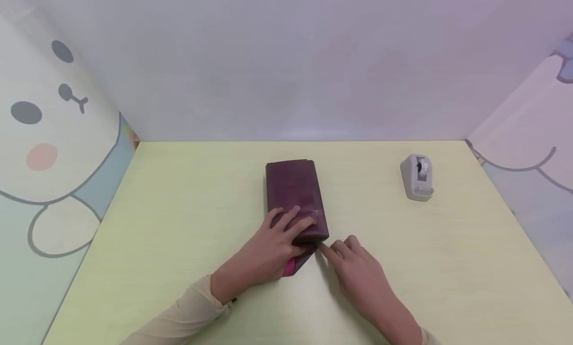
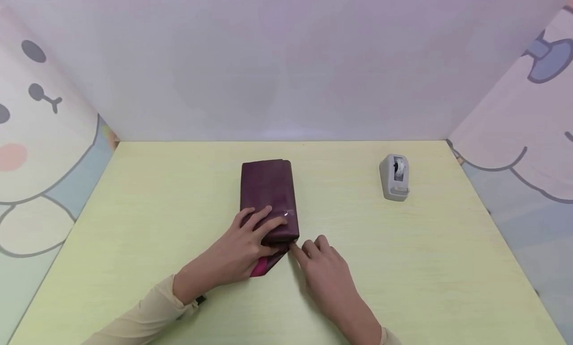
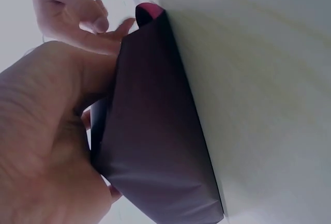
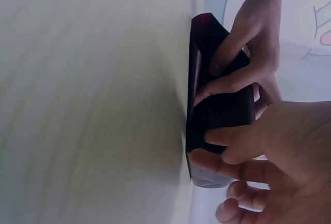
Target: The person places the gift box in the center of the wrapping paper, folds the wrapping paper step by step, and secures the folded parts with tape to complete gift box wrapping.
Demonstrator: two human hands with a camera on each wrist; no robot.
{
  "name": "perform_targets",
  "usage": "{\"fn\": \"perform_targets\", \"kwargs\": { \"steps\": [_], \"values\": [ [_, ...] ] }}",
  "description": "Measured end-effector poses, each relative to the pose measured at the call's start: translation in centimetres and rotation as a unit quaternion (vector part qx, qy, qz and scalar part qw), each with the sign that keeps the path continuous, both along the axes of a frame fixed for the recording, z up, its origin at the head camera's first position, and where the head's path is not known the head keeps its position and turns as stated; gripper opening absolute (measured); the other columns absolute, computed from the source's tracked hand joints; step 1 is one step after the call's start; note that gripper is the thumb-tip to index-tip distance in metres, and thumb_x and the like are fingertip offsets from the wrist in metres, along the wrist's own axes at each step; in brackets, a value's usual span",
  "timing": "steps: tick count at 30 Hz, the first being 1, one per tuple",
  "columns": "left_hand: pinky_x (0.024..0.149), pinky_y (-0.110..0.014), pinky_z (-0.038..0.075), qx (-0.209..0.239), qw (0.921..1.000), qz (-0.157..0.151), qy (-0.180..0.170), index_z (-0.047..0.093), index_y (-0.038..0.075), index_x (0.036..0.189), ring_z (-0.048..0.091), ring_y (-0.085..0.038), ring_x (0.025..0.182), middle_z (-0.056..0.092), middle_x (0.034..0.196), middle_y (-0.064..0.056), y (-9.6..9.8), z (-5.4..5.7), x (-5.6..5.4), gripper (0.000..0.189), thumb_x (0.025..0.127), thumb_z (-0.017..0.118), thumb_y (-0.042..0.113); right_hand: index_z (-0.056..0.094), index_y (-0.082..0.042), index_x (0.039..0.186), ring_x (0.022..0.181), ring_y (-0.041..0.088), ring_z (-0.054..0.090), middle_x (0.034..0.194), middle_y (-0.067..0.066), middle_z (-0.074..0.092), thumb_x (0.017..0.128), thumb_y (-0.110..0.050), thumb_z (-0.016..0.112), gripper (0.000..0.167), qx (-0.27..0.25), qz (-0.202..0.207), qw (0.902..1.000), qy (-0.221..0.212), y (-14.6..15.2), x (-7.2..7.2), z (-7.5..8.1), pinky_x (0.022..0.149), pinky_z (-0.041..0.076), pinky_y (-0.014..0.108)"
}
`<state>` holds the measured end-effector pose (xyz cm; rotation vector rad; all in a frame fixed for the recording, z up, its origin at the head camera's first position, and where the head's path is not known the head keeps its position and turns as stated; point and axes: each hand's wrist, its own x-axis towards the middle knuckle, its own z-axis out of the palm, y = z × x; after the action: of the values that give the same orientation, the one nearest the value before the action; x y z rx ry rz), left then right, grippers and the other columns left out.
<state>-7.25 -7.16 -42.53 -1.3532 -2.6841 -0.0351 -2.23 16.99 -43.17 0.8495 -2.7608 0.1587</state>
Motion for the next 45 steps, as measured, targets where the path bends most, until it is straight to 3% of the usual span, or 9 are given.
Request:
{"fn": "perform_targets", "kwargs": {
  "steps": [5, 12, 19, 25, 33, 39, 45],
  "values": [
    [0.118, -0.063, 0.033, -0.003, 1.0, -0.003, 0.0, 0.08, 0.034, 0.117, 0.035, -0.041, 0.154, 0.039, 0.164, -0.004, 0.1, 0.1, 0.0, 0.027, 0.093, 0.07, 0.027, 0.077, -0.021, 0.126, 0.075, 0.011, 0.036, 0.083, -0.009, 0.055, 0.077, 0.005, 0.078, 0.055, 0.034, -0.001, 0.9993, -0.018, 0.0, 0.2, 0.0, 0.055, 0.035, 0.017],
    [0.117, -0.063, 0.033, 0.0, 1.0, -0.001, 0.008, 0.081, 0.032, 0.111, 0.036, -0.041, 0.153, 0.04, 0.163, -0.004, 0.1, 0.1, 0.0, 0.025, 0.092, 0.068, 0.023, 0.082, -0.023, 0.112, 0.073, 0.009, 0.04, 0.083, -0.008, 0.057, 0.075, 0.005, 0.082, 0.046, 0.023, -0.02, 0.9989, -0.037, 0.4, 0.2, 0.9, 0.054, 0.036, 0.017],
    [0.117, -0.063, 0.034, 0.009, 0.9999, 0.004, 0.003, 0.079, 0.034, 0.118, 0.036, -0.041, 0.154, 0.04, 0.163, -0.003, 0.0, 0.0, 0.0, 0.028, 0.093, 0.07, 0.025, 0.075, -0.031, 0.13, 0.072, 0.008, 0.037, 0.081, -0.009, 0.05, 0.08, 0.003, 0.079, 0.06, 0.028, -0.007, 0.9985, -0.046, -0.3, 0.1, 0.4, 0.054, 0.032, 0.017],
    [0.116, -0.063, 0.034, 0.014, 0.9999, 0.006, 0.006, 0.081, 0.031, 0.111, 0.037, -0.041, 0.153, 0.04, 0.162, -0.003, 0.0, 0.0, 0.1, 0.024, 0.091, 0.07, 0.024, 0.081, -0.026, 0.117, 0.072, 0.008, 0.038, 0.08, -0.01, 0.052, 0.078, 0.0, 0.083, 0.047, 0.02, -0.014, 0.9984, -0.051, 0.1, 0.2, 0.8, 0.054, 0.034, 0.017],
    [0.116, -0.064, 0.033, 0.016, 0.9999, 0.006, -0.002, 0.081, 0.029, 0.113, 0.035, -0.041, 0.154, 0.039, 0.163, -0.004, 0.0, 0.0, 0.0, 0.025, 0.091, 0.07, 0.023, 0.076, -0.026, 0.126, 0.073, 0.008, 0.043, 0.082, -0.009, 0.053, 0.08, 0.002, 0.081, 0.054, 0.004, -0.02, 0.998, -0.06, 0.1, 0.0, 0.0, 0.055, 0.036, 0.017],
    [0.117, -0.063, 0.033, 0.017, 0.9998, 0.007, 0.0, 0.082, 0.028, 0.109, 0.036, -0.041, 0.153, 0.04, 0.163, -0.003, 0.1, 0.0, 0.1, 0.022, 0.091, 0.071, 0.022, 0.076, -0.023, 0.116, 0.071, 0.009, 0.043, 0.082, -0.008, 0.053, 0.079, 0.001, 0.082, 0.045, 0.003, -0.034, 0.9979, -0.055, 0.2, 0.0, 0.1, 0.054, 0.036, 0.018],
    [0.117, -0.063, 0.033, 0.017, 0.9998, 0.007, -0.004, 0.082, 0.028, 0.111, 0.036, -0.042, 0.153, 0.04, 0.163, -0.004, 0.2, 0.0, 0.0, 0.023, 0.091, 0.072, 0.024, 0.073, -0.025, 0.124, 0.071, 0.01, 0.043, 0.084, -0.007, 0.053, 0.079, 0.004, 0.079, 0.054, 0.002, -0.031, 0.9972, -0.068, 0.2, -0.2, 0.0, 0.055, 0.038, 0.02]
  ]
}}
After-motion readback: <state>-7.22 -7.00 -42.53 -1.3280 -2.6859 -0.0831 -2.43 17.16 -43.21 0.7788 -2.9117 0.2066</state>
